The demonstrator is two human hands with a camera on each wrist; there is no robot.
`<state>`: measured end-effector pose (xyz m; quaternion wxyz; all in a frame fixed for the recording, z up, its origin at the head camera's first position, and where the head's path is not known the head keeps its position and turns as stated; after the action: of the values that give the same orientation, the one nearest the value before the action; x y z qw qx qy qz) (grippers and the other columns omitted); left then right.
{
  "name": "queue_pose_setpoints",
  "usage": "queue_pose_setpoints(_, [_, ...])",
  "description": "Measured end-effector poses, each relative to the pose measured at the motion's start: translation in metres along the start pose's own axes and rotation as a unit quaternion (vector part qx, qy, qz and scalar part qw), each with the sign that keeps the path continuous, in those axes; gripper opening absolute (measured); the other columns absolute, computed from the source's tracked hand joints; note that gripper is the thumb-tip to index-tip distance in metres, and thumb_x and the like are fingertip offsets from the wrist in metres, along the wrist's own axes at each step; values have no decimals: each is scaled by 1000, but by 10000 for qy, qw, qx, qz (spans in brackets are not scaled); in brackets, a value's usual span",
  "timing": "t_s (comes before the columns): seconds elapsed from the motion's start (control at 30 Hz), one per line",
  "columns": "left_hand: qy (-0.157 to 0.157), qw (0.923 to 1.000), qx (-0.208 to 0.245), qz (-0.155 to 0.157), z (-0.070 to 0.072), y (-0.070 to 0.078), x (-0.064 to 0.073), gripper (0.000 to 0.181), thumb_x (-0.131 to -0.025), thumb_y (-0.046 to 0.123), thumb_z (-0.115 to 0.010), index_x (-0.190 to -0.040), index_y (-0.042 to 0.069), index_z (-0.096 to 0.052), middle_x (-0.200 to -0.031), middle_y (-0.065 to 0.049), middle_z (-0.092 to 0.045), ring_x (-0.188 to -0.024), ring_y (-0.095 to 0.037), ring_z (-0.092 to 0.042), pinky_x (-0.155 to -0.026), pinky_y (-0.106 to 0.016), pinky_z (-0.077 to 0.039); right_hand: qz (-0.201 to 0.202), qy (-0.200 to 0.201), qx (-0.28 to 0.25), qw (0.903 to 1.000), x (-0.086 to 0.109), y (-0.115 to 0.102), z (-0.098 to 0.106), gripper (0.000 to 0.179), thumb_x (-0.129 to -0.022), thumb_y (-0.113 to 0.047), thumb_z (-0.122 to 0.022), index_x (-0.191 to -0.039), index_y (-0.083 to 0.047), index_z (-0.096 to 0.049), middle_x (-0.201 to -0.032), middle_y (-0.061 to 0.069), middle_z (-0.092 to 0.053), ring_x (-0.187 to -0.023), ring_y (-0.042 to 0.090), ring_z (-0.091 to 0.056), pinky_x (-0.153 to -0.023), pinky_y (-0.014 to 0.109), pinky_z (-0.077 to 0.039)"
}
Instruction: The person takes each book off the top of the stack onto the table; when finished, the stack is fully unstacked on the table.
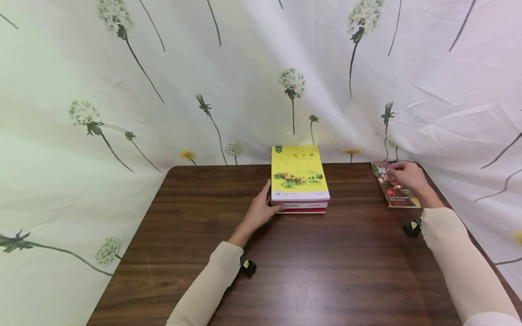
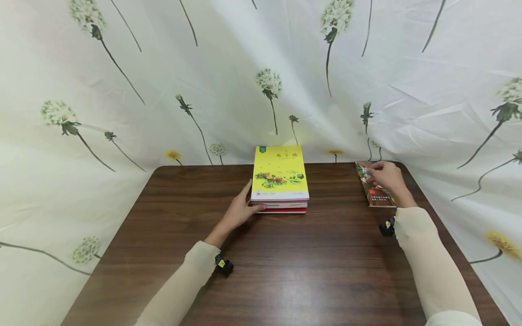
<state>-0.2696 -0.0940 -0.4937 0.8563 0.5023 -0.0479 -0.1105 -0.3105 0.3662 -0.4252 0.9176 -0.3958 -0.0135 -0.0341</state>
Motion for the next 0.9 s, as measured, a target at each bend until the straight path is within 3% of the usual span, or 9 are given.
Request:
queue_pose_setpoints(0.13, [-35,9999,128,-5,1,1,1,109,-94,22,-84,-173,13,-9,-179,-11,-16,-164,-28,-24,-126,-45,-40,242,-139,-65,9996,0,-22,-5,41,-111,-17,-53,-133,16,-59,-124,36,-70,-70,-6,-67,-66,23,-63])
queue_pose_setpoints(0.33, [-40,9998,186,-62,2,1,1,105,-95,20,-82,-173,12,-12,-179,-11,-15,-163,-29,-25,-125,-45,-41,457,-304,-52,9985,4,-53,-10,41,-112,-20,-52,-134,14,-59,-119,30,-73,-72,-3,-66,-62,23,-60])
queue_pose_setpoints(0.63, [-26,9999,96,-74,3,-2,-2,104,-93,23,-84,-171,6,-16,-179,-13,-17,-162,-29,-29,-123,-44,-43,532,-761,-415,9948,10,-93,-24,41,-113,-20,-50,-139,12,-55,-125,28,-72,-79,-1,-69,-71,22,-62])
queue_pose_setpoints(0.9, [-41,9999,144,-38,2,-2,-3,104,-93,23,-84,-171,5,-18,-178,-13,-18,-160,-29,-32,-121,-44,-44,552,-929,-384,9934,16,-133,-43,41,-113,-20,-52,-138,11,-57,-126,30,-71,-90,18,-77,-72,23,-63])
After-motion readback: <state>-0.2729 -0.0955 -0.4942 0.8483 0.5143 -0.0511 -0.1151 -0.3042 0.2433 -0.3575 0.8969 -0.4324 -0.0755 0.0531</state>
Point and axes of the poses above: each hand's wrist, its own x-axis away from the middle knuckle, its own z-axis out of the back of the hand, y = z × x, the point moved 1 cm from there along -x, towards the middle knuckle
